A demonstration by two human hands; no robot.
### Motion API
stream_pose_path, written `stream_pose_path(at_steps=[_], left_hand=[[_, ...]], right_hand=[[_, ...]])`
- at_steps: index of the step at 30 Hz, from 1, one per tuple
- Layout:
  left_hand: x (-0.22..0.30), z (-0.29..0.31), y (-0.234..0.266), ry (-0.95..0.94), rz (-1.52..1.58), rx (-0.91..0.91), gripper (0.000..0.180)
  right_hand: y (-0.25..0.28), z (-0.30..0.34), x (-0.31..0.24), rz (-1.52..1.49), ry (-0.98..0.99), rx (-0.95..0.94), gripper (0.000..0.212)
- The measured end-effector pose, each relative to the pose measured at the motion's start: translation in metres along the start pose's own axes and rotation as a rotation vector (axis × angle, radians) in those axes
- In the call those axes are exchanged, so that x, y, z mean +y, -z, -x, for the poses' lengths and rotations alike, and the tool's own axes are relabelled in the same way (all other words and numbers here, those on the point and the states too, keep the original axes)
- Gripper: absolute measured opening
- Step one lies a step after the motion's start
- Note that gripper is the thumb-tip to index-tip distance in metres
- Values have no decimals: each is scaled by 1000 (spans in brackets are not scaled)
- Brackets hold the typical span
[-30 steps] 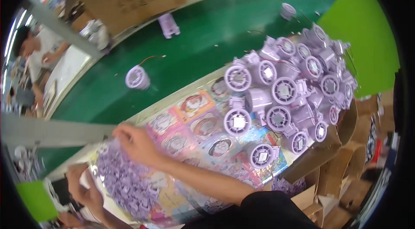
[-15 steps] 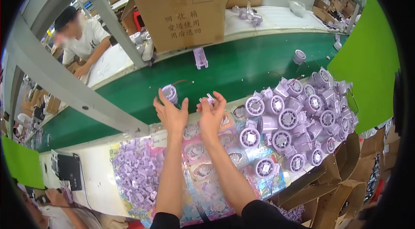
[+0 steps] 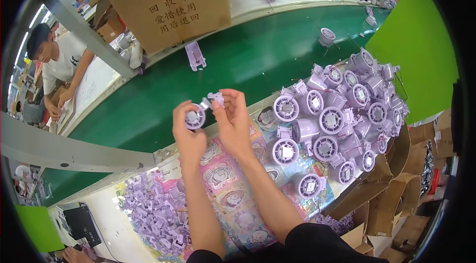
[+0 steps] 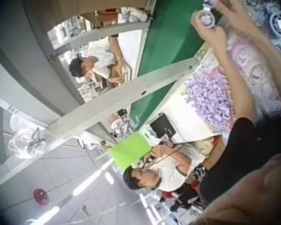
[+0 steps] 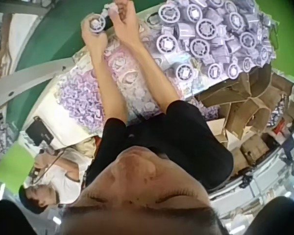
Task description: The person assembles small fan components by fitting plastic clips onto fan head units by hand and arranging the assembled parts on the work surface.
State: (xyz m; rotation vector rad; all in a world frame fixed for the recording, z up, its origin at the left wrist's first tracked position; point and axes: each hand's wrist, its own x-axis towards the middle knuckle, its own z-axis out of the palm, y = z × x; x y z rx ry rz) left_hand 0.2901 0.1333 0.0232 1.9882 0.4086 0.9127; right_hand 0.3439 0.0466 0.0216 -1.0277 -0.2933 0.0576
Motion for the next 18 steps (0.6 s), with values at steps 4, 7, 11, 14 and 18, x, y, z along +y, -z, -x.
stream_pose_path(at_steps=[4,7,11,14,18], left_hand=[[6,6,-10,11,9,-77,45],[10,5,-5,17,29,-92,46],[10,5,17,87,372,-251,56],[7,1,25,286,619,-213,50],[7,2,16,447,457,-88,21]], right_hand=[[19,-3,14,375,-128,-48,25],[19,-5,9,422,-128,-30,25],[23,-9,-7,336,-253,-124,23],[20,-7,-7,184,-236,-212,25],[14,-2,-5,121,-318,-271,27]])
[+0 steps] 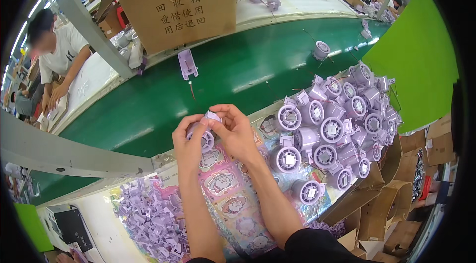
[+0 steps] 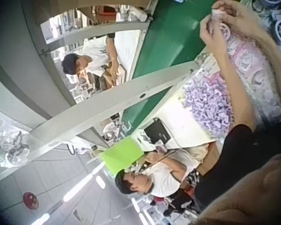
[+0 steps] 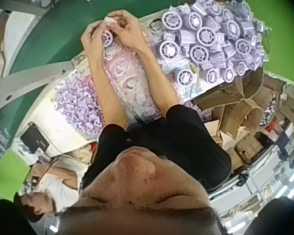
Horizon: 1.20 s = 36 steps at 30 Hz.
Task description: The person assembles small fan components by fitting plastic clips onto fan head units by hand and arranging the assembled parts on the work surface.
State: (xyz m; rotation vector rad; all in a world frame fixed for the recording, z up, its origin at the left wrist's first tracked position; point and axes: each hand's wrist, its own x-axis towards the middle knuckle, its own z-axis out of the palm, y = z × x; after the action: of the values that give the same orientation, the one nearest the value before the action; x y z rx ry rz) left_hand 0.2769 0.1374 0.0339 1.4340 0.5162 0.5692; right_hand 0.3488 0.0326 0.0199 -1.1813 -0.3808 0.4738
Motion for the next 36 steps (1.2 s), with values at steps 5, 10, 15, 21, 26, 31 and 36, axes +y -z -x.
stream_pose_path(at_steps=[5,10,15,21,26,31,36], left_hand=[[-4,-3,7,19,118,26,12],[-13,-3,14,-75,127,-28,8],[-2,-4,10,-28,116,-55,4],[-4,-12,11,-139,58,388,7],[11,-14,5,-100,192,242,25],[40,-62,15,-210,-329,50,19],[39,-132,25,-546,-1526,-114,75]], right_hand=[[4,-1,-2,-70,-48,-65,24],[7,2,-7,-14,-80,-119,18],[7,2,-12,-73,-96,-124,17],[-17,-4,7,254,166,113,27],[-21,1,14,109,100,-120,50],[-18,-4,3,-61,169,99,61],[-1,-10,1,-373,128,141,60]])
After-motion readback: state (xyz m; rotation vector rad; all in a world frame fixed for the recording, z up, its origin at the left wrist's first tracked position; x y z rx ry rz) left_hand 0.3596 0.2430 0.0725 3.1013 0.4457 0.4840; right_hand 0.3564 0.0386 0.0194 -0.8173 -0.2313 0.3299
